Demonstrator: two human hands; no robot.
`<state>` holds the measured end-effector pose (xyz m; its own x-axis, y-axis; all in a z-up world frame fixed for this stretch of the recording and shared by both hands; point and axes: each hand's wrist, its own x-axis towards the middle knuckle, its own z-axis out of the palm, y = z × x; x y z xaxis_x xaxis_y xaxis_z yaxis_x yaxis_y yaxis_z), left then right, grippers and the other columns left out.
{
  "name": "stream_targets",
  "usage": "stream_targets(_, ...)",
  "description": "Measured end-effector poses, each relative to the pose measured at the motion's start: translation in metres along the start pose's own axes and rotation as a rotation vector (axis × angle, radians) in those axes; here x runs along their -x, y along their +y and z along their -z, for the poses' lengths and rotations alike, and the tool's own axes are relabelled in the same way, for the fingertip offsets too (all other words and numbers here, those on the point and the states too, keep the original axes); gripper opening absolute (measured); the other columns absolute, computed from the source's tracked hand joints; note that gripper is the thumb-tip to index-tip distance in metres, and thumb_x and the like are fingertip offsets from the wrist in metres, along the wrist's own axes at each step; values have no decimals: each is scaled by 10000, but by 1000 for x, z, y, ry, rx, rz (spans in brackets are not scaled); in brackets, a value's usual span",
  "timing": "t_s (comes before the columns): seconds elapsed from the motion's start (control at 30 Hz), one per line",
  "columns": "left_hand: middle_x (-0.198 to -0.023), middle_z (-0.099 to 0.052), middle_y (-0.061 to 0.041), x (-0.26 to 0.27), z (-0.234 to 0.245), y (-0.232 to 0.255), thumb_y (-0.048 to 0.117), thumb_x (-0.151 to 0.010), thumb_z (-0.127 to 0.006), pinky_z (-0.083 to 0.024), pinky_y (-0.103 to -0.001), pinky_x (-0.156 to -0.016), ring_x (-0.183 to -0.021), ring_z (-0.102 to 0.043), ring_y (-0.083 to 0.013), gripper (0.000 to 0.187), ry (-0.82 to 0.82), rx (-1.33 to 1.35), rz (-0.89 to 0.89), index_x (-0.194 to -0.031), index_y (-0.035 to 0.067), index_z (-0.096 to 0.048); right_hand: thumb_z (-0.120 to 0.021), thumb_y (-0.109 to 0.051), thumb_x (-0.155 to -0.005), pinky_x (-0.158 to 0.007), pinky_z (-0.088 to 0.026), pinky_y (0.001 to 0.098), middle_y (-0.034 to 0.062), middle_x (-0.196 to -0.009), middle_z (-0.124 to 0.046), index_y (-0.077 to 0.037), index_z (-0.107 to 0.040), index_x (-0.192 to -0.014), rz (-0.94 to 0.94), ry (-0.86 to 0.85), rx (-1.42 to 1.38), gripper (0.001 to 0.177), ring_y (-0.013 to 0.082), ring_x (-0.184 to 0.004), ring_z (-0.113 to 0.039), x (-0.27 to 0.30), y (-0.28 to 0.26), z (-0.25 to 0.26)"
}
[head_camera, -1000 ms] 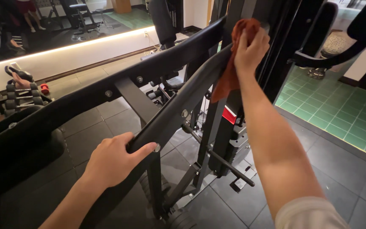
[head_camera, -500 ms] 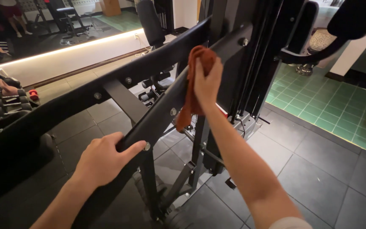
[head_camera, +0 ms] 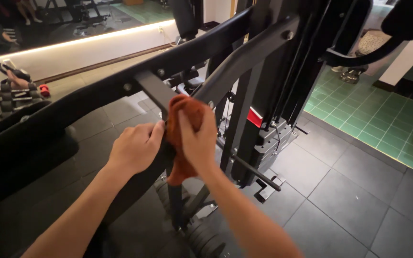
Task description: Wiping down a gym weight machine with an orange cloth.
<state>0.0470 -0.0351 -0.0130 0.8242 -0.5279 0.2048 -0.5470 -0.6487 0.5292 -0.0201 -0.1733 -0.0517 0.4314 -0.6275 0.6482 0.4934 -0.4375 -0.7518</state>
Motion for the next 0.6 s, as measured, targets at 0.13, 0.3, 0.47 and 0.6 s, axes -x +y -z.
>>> stream_targets(0.13,-894,-724,-230,13,4,-17,369,-1010,-404,-511,-577,-812,-908,-659,-483,416,81,42,-130,-943,104,-717,-732,-119,-953,-856,-539,362,147,-1095,-644,-41,-604,-1177,122,-41,143,269,275,-975,-673,45,-20,-17)
stream_targets(0.3,-862,-736,-201,58,31,-41,384,-1001,-410,-552,-548,-795,-879,-700,-442,377,-37,-120,-74,-1003,134,-692,-772,-112,-934,-825,-535,370,142,-1045,-647,-60,-617,-1154,121,-85,113,274,303,-925,-666,94,-38,-33)
stream_targets(0.47,-911,-760,-133,97,47,-73,401,-970,-434,-572,-527,-808,-897,-729,-397,341,-130,-263,-15,-1039,147,-651,-783,-87,-926,-854,-540,390,151,-1087,-640,-59,-621,-1182,199,-128,119,304,340,-976,-661,142,-50,-44)
stream_targets(0.6,-991,-758,-102,105,27,-138,363,-935,-558,-602,-462,-802,-939,-746,-314,328,-111,-226,-87,-1187,179,-659,-824,-94,-907,-861,-542,408,177,-1098,-631,-40,-599,-1242,200,-195,67,407,341,-971,-659,171,-42,-49)
